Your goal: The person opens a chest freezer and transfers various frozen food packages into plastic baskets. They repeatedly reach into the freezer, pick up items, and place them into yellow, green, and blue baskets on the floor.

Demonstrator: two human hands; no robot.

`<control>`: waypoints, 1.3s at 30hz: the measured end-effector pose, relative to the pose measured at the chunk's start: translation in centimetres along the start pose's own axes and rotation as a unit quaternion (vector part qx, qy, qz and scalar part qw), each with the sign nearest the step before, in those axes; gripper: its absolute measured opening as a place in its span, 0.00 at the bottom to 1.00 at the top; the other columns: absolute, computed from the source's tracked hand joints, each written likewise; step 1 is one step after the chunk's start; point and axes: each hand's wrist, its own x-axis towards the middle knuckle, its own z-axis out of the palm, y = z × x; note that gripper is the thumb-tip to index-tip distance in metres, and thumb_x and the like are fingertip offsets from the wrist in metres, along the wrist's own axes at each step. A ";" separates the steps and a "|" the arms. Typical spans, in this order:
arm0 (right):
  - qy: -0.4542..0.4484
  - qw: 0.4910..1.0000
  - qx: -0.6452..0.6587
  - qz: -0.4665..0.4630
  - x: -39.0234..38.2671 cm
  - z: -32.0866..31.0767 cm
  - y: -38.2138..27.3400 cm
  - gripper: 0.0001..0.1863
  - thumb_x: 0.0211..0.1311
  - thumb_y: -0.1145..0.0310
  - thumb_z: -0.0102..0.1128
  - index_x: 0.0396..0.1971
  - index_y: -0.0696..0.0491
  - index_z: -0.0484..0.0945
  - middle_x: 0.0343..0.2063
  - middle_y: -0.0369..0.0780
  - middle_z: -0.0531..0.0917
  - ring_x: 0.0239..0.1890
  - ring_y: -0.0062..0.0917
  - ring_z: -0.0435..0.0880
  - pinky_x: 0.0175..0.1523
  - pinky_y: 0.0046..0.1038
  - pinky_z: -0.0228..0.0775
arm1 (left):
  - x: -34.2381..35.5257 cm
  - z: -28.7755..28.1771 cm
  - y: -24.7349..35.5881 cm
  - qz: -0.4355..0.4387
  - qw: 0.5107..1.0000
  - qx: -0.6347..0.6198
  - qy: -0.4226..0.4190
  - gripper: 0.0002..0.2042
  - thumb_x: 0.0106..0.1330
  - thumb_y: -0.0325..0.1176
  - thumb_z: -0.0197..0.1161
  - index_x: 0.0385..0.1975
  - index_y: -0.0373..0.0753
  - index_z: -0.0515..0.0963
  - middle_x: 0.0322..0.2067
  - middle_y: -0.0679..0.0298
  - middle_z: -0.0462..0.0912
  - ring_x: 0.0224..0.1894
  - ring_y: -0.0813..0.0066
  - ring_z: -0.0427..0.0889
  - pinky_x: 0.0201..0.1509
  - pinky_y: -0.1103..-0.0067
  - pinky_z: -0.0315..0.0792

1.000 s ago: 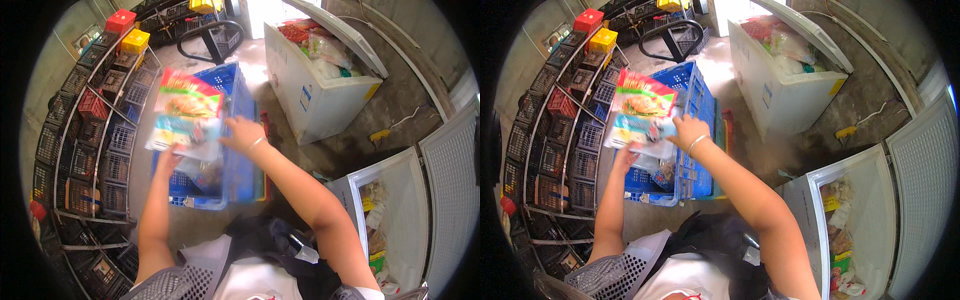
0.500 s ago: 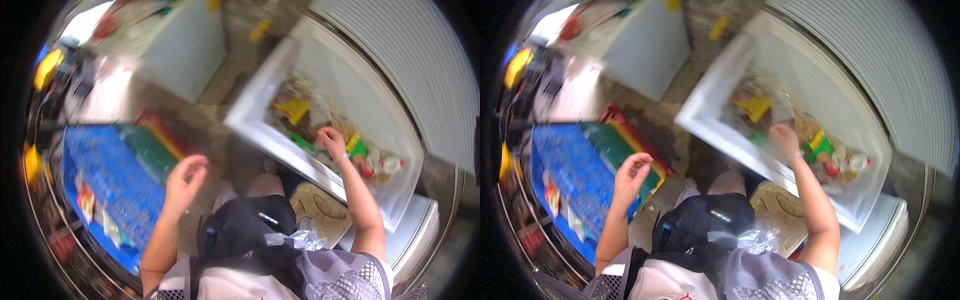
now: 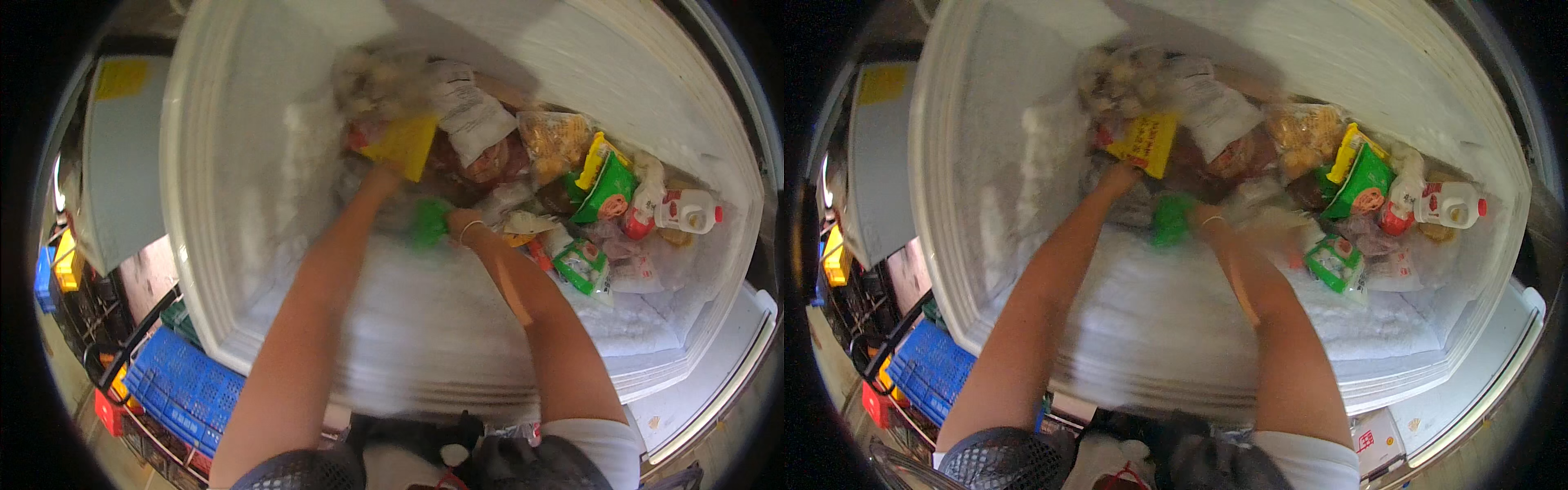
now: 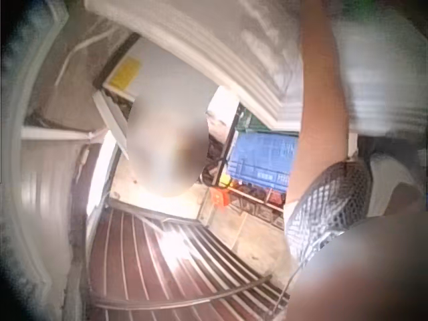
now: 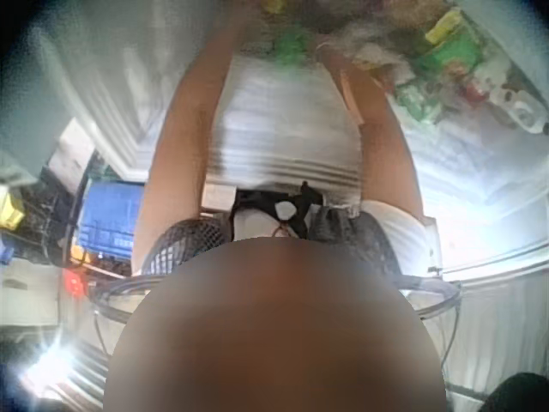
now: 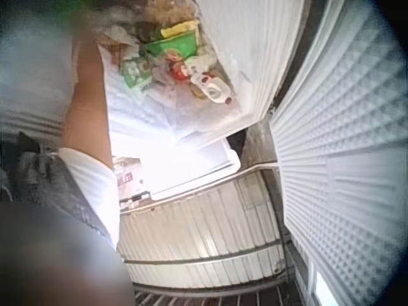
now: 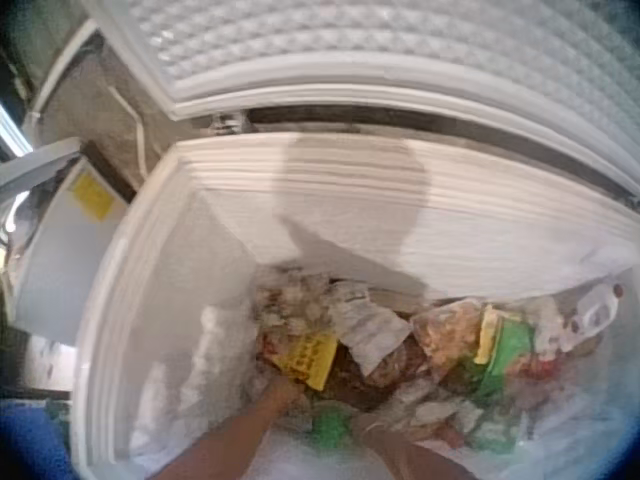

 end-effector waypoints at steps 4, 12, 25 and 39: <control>0.090 0.993 0.002 -0.075 -1.8 -5.8 4.0 0.20 0.48 0.60 0.55 0.43 0.50 0.74 0.35 0.48 0.79 0.39 0.41 0.78 0.43 0.40 0.69 | 5.0 4.9 -1.8 -0.187 0.908 -0.373 0.041 0.20 0.59 0.43 0.56 0.44 0.35 0.70 0.34 0.58 0.78 0.33 0.65 0.77 0.30 0.73 0.71; 0.195 0.972 0.102 0.076 6.4 -18.1 12.5 0.39 0.46 0.50 0.61 0.54 0.59 0.60 0.50 0.50 0.70 0.53 0.37 0.69 0.55 0.31 0.62 | 6.7 8.8 -3.1 -0.243 0.707 -0.662 0.050 0.17 0.56 0.45 0.61 0.39 0.42 0.70 0.30 0.65 0.76 0.25 0.74 0.72 0.25 0.78 0.68; 0.298 0.949 0.083 0.069 -5.1 -3.0 1.7 0.19 0.55 0.58 0.49 0.40 0.58 0.73 0.40 0.52 0.75 0.44 0.44 0.73 0.46 0.40 0.65 | -12.2 -8.3 1.9 -0.191 0.740 -0.631 -0.133 0.12 0.57 0.37 0.61 0.39 0.42 0.71 0.29 0.72 0.75 0.25 0.83 0.72 0.24 0.88 0.68; 0.434 0.863 -0.014 -0.259 -42.7 -9.4 -20.1 0.10 0.50 0.70 0.55 0.28 0.62 0.74 0.23 0.49 0.76 0.26 0.41 0.74 0.34 0.32 0.64 | -78.7 -4.7 -23.6 -0.006 0.506 -0.669 0.544 0.32 0.55 0.24 0.58 0.60 0.40 0.52 0.52 0.61 0.66 0.53 0.72 0.67 0.57 0.77 0.62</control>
